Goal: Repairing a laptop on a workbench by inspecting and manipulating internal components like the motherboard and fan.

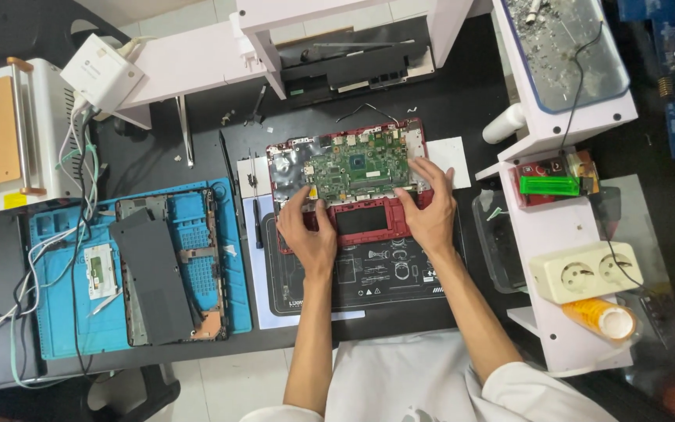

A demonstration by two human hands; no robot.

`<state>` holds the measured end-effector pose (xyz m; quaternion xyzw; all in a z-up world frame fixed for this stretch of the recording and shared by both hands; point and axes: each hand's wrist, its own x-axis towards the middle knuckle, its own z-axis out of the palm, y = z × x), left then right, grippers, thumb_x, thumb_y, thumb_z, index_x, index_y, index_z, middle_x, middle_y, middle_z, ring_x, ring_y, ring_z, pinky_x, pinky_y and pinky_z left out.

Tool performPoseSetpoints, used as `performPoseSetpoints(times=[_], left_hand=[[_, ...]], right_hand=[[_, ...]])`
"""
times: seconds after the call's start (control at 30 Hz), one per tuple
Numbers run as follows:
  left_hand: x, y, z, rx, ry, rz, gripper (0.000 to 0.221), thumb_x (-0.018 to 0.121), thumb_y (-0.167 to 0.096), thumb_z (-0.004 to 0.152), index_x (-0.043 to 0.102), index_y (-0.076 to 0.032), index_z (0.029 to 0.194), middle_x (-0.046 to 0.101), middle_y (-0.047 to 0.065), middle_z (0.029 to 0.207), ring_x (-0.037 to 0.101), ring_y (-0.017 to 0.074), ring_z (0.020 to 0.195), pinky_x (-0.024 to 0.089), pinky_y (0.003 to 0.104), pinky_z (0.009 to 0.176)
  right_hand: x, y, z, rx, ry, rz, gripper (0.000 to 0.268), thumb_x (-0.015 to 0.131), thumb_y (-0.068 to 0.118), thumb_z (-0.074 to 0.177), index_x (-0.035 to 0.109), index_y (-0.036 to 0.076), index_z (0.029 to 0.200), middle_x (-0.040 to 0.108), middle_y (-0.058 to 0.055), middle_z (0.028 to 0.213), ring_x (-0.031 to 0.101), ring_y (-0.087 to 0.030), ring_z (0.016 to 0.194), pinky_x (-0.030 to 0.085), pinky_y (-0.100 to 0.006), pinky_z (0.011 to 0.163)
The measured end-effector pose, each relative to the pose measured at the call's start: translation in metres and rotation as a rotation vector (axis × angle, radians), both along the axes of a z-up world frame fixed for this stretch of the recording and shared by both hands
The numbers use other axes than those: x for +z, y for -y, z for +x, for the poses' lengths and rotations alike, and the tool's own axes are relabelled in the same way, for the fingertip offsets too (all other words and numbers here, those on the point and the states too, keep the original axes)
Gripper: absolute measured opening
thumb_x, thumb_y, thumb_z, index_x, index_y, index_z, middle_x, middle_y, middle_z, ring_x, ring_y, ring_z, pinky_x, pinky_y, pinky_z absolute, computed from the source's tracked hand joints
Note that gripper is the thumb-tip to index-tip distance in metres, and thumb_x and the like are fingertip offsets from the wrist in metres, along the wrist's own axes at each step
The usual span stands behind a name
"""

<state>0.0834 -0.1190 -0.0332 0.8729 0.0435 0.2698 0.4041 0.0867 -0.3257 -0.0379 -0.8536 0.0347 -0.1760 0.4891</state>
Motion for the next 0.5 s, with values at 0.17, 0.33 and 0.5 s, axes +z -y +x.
performPoseSetpoints(times=[0.17,0.33,0.5], left_hand=[[0.0,-0.001,-0.004,0.01,0.017,-0.03,0.033,0.072,-0.005,0.094,0.065,-0.006,0.127,0.069,0.011,0.126,0.062,0.0279,0.118,0.042,0.041,0.105],[-0.003,-0.001,-0.001,0.015,0.065,-0.032,0.032,0.071,-0.002,0.096,0.065,-0.004,0.127,0.068,0.012,0.128,0.062,0.0301,0.121,0.044,0.042,0.108],[0.0,0.0,-0.002,0.033,0.073,-0.035,0.03,0.07,-0.001,0.098,0.064,-0.002,0.128,0.067,0.013,0.13,0.061,0.0304,0.122,0.05,0.04,0.103]], right_hand=[[0.005,0.0,-0.002,0.045,0.014,-0.01,0.061,0.08,0.009,0.089,0.051,0.008,0.142,0.069,-0.01,0.138,0.061,-0.026,0.136,0.006,-0.058,0.13],[0.004,0.001,-0.003,0.074,0.003,0.012,0.056,0.077,0.002,0.089,0.056,0.008,0.141,0.07,-0.01,0.137,0.065,-0.026,0.131,0.008,-0.057,0.131],[0.013,-0.004,-0.003,0.068,-0.091,0.163,0.053,0.073,-0.001,0.089,0.06,0.007,0.139,0.068,-0.009,0.139,0.071,-0.021,0.117,0.053,-0.041,0.11]])
